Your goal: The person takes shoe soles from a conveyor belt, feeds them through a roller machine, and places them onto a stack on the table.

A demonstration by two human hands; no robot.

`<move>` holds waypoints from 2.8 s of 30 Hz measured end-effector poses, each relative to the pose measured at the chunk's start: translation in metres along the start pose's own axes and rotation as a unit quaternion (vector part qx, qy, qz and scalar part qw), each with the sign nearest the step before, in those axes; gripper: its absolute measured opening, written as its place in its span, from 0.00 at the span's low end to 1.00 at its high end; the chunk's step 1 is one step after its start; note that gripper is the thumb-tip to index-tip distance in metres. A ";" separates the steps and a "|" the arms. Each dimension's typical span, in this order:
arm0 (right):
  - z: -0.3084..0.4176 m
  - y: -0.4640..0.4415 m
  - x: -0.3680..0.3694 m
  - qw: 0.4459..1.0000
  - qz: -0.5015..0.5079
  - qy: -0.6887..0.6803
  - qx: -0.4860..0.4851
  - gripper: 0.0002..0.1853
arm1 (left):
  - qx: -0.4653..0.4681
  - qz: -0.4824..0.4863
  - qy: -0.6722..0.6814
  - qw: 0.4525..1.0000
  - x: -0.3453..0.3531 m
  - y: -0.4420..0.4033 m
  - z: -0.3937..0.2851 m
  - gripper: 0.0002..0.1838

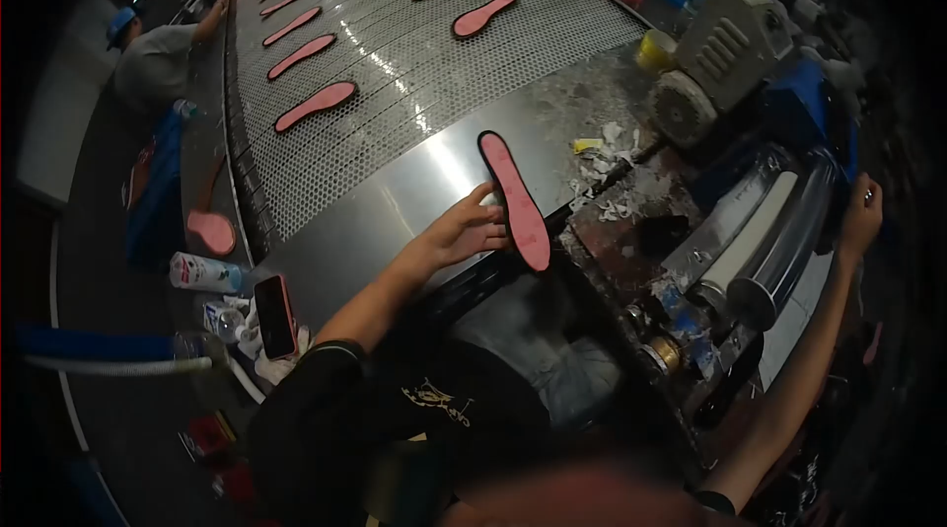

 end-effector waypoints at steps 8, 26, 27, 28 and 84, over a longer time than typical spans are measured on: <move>-0.008 0.000 0.002 0.999 0.008 -0.041 0.022 0.24 | 0.170 -0.211 0.169 0.948 -0.087 0.061 -0.051 0.20; 0.001 0.000 0.002 0.998 0.007 -0.059 0.038 0.24 | 0.255 -0.404 0.128 0.869 -0.273 0.183 -0.165 0.25; -0.018 -0.009 0.006 0.995 0.063 -0.041 0.065 0.24 | 0.293 -0.370 0.022 0.881 -0.253 0.179 -0.173 0.21; -0.014 -0.015 -0.001 0.998 0.026 -0.035 0.033 0.25 | 0.282 -0.421 0.035 0.861 -0.291 0.183 -0.174 0.16; 0.132 0.645 -0.062 0.660 0.402 -0.366 0.519 0.18 | 0.093 0.334 -0.783 0.517 0.267 -0.185 -0.116 0.59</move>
Point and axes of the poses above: each hand's wrist, its own y-axis away from the middle knuckle, its own x-axis out of the palm, z = x × y, the point moved 7 cm from there along -y, towards the middle knuckle, and after that the axes turned 2 degrees about -x, right-handed, at the moved point
